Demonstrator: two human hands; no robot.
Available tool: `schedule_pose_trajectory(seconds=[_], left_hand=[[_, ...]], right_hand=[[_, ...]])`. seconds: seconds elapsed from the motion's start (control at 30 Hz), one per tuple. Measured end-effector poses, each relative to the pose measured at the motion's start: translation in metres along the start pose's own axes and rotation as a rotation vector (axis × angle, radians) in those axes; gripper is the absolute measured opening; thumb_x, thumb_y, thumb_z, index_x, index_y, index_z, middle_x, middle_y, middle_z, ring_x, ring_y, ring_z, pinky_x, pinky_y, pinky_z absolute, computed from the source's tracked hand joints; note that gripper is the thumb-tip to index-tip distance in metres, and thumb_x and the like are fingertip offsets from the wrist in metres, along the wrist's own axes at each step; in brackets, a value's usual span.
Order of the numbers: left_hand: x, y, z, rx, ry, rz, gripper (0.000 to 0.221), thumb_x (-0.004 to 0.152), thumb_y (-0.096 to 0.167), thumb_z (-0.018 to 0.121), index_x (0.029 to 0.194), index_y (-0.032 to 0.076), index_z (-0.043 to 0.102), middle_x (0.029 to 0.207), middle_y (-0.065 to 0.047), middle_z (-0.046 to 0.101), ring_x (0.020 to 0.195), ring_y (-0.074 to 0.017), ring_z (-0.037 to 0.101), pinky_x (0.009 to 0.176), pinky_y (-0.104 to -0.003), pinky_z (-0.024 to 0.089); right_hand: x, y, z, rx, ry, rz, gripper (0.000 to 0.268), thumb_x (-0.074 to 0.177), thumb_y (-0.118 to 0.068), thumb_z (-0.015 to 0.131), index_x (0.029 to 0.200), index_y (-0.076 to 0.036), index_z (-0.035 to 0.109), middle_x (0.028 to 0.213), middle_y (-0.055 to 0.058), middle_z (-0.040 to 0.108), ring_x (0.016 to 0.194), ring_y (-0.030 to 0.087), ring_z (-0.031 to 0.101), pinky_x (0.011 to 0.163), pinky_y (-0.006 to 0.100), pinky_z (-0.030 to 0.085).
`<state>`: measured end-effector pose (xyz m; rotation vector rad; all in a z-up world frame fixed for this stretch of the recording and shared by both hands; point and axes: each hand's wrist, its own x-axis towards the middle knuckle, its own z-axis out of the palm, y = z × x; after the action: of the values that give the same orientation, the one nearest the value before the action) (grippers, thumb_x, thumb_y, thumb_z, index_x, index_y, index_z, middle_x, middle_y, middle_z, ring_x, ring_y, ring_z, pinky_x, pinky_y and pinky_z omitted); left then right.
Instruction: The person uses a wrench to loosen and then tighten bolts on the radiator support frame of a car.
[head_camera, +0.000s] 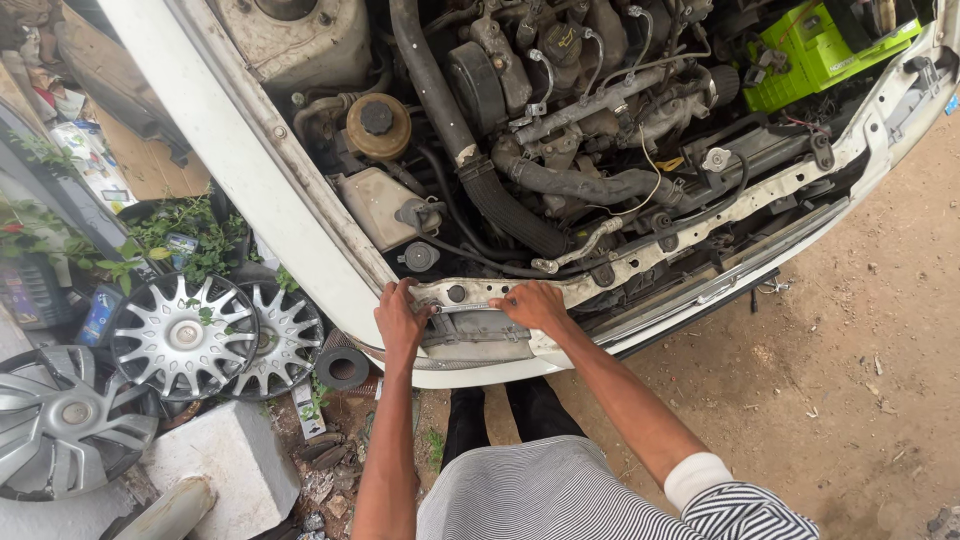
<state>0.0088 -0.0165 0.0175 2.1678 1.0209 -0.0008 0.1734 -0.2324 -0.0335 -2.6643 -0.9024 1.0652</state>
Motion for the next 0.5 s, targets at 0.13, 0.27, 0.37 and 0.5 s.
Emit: schedule_pose_trajectory(seconds=[0.13, 0.27, 0.37, 0.5], left_hand=[[-0.006, 0.01, 0.012, 0.199, 0.142, 0.055, 0.062, 0.06, 0.015, 0.095, 0.114, 0.011, 0.066, 0.105, -0.01, 0.063, 0.104, -0.0321, 0.062, 0.081, -0.049, 0.045], [-0.005, 0.014, 0.017, 0.204, 0.116, -0.023, 0.058, 0.065, 0.015, 0.094, 0.112, 0.009, 0.061, 0.109, -0.009, 0.063, 0.106, -0.0313, 0.061, 0.085, -0.049, 0.043], [-0.004, 0.015, 0.016, 0.23, 0.118, -0.018, 0.056, 0.065, 0.015, 0.094, 0.11, 0.009, 0.059, 0.107, -0.009, 0.062, 0.105, -0.0315, 0.061, 0.083, -0.049, 0.043], [-0.005, 0.02, 0.016, 0.238, 0.127, 0.006, 0.055, 0.066, 0.015, 0.093, 0.108, 0.01, 0.059, 0.105, -0.008, 0.062, 0.104, -0.0309, 0.061, 0.082, -0.049, 0.042]], right_hand=[[0.021, -0.003, -0.016, -0.03, -0.118, 0.048, 0.062, 0.078, -0.078, 0.066, 0.1, -0.023, 0.085, 0.078, 0.01, 0.074, 0.087, 0.032, 0.073, 0.086, 0.054, 0.053], [0.016, -0.004, -0.017, -0.004, -0.105, 0.036, 0.064, 0.079, -0.078, 0.064, 0.101, -0.022, 0.085, 0.072, 0.011, 0.075, 0.082, 0.031, 0.075, 0.083, 0.05, 0.055], [0.004, -0.007, -0.013, 0.005, -0.002, 0.026, 0.065, 0.081, -0.078, 0.063, 0.103, -0.021, 0.084, 0.068, 0.012, 0.073, 0.075, 0.03, 0.074, 0.075, 0.048, 0.058], [-0.008, -0.006, -0.007, 0.033, 0.066, 0.028, 0.069, 0.084, -0.078, 0.061, 0.107, -0.016, 0.081, 0.062, 0.012, 0.07, 0.065, 0.027, 0.074, 0.069, 0.045, 0.059]])
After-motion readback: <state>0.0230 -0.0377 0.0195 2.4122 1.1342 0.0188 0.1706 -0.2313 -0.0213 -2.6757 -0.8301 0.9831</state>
